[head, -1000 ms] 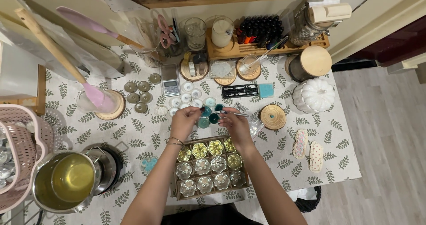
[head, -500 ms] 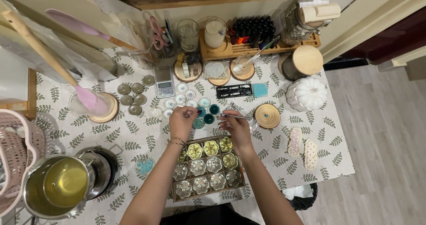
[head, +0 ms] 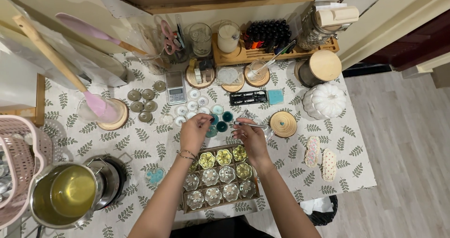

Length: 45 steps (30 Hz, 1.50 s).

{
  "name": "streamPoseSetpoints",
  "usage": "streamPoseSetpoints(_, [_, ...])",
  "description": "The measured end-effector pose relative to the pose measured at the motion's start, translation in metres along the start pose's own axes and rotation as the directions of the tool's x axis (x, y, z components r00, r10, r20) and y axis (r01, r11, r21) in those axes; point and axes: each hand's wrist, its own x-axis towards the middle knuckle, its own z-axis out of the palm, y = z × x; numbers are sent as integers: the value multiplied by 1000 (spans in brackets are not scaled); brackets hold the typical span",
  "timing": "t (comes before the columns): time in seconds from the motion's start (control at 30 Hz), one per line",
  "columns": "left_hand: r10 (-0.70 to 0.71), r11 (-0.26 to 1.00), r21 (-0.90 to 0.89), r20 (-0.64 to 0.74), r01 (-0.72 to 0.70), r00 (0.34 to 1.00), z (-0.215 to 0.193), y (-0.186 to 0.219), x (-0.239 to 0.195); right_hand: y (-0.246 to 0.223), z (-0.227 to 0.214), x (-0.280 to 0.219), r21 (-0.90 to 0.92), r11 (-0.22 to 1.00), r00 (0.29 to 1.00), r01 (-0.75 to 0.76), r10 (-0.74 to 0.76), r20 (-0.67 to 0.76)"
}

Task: The person cleans a small tool with a tissue, then stirs a yellow liquid in a metal pot on a hot plate using a pink spatula. Finally, they insert a digital thermometer into the liquid to measure its temperature.

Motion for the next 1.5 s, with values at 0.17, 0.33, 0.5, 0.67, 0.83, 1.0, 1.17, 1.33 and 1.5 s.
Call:
streamPoseSetpoints(0.17, [176, 954, 251, -31, -163, 984, 0, 0, 2, 2, 5, -4, -13, 1000, 1000, 14, -14, 9])
streamPoseSetpoints(0.33, [112, 957, 268, 10, -111, 994, 3, 6, 1, -1, 6, -11, -19, 999, 999, 38, -38, 3])
streamPoseSetpoints(0.5, [95, 933, 340, 96, -122, 991, -12, 37, -16, -9, 7, -23, -1, 1000, 999, 24, -24, -46])
streamPoseSetpoints(0.67, [405, 913, 187, -320, -362, 857, -99, 63, -64, -16, 17, -31, 91, 996, 999, -22, 26, -36])
streamPoseSetpoints(0.83, [478, 878, 278, -554, -390, 681, -244, 52, -108, -15, 59, -28, 140, 986, 991, -92, 77, 110])
streamPoseSetpoints(1.0, [445, 881, 444, -660, -164, 606, -361, 5, -90, -5, 140, -35, 159, 979, 949, -129, 75, 306])
streamPoseSetpoints(1.17, [449, 837, 542, -608, -71, 655, -459, -73, -7, 20, 205, -51, 111, 979, 945, -169, 129, 299])
streamPoseSetpoints(1.33, [396, 857, 512, -579, -60, 713, -515, -148, 93, 62, 214, -62, 162, 976, 955, -143, 94, 282])
streamPoseSetpoints(1.5, [535, 748, 644, -446, -158, 717, -541, -181, 170, 100, 188, -50, 223, 964, 989, -144, 136, 51])
